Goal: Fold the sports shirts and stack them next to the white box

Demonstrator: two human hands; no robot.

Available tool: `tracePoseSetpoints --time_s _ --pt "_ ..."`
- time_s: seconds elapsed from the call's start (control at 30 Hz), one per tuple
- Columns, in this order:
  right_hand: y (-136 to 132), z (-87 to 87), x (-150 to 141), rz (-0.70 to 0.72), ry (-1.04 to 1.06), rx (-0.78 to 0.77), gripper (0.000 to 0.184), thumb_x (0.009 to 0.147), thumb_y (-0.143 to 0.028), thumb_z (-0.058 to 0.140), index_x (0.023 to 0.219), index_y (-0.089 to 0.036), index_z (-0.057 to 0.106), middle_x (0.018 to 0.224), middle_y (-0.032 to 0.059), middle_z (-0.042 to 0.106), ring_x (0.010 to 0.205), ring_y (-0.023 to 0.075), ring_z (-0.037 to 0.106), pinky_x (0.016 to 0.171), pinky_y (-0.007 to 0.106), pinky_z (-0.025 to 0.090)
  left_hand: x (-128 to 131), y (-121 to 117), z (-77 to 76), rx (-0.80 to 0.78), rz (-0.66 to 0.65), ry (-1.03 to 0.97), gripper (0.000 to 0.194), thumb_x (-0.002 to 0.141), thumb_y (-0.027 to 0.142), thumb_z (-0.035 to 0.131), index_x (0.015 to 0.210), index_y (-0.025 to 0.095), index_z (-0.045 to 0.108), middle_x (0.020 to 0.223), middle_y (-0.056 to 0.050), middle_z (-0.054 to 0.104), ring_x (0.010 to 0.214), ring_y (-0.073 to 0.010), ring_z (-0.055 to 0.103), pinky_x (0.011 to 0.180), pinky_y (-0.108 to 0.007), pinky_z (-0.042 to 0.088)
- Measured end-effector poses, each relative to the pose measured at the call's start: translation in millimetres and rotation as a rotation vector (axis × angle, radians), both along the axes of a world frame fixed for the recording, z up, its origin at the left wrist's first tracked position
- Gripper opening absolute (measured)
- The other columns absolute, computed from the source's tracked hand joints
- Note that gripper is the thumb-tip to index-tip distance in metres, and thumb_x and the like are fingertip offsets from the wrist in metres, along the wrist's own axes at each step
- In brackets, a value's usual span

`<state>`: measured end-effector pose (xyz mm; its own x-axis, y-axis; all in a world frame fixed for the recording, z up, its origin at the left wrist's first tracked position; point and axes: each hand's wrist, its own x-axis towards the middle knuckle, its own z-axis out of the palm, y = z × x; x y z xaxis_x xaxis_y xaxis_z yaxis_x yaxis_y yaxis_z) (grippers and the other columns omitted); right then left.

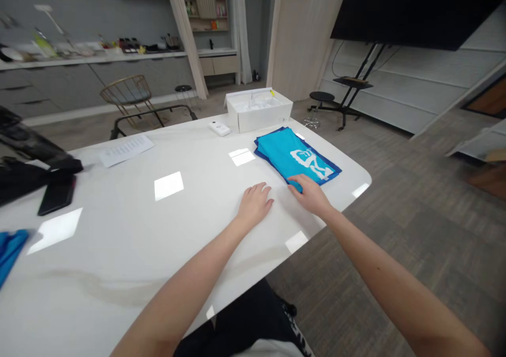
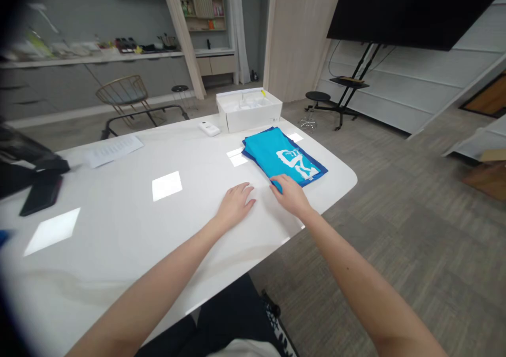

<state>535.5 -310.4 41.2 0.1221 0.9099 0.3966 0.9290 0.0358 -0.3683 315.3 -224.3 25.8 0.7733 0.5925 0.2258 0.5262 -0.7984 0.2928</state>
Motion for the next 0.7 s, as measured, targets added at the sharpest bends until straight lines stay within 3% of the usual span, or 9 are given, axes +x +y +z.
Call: tracePoseSetpoints --time_s 0.23,0.5,0.7 --pt "55 5.4 -130 0.098 0.049 -0.159 0.022 0.098 -0.031 0.056 0.114 -0.024 0.069 0.106 0.0044 0.075 0.083 0.0180 0.068 0.081 0.032 0.050 -144 6 13.3 0.069 0.242 0.045 0.028 0.101 0.028 0.053 0.126 0.021 0.062 0.133 -0.009 0.065 0.119 -0.0257 0.062 0.101 -0.042 0.049" --pt "115 -0.8 -313 0.414 0.056 -0.243 0.021 0.098 -0.031 0.056 0.113 -0.025 0.070 0.107 0.0028 0.075 0.084 0.0167 0.066 0.079 0.029 0.046 -331 6 20.5 0.075 0.621 0.100 0.026 0.101 0.027 0.050 0.123 0.022 0.064 0.127 -0.008 0.067 0.115 -0.0243 0.062 0.097 -0.039 0.049" --pt "146 -1.5 -463 0.670 0.082 -0.284 0.022 0.098 -0.031 0.056 0.114 -0.024 0.071 0.106 0.0038 0.075 0.088 0.0184 0.066 0.082 0.030 0.046 -450 -10 22.1 0.032 0.875 0.135 0.028 0.100 0.025 0.050 0.123 0.023 0.065 0.129 -0.008 0.067 0.117 -0.0255 0.062 0.100 -0.040 0.047"
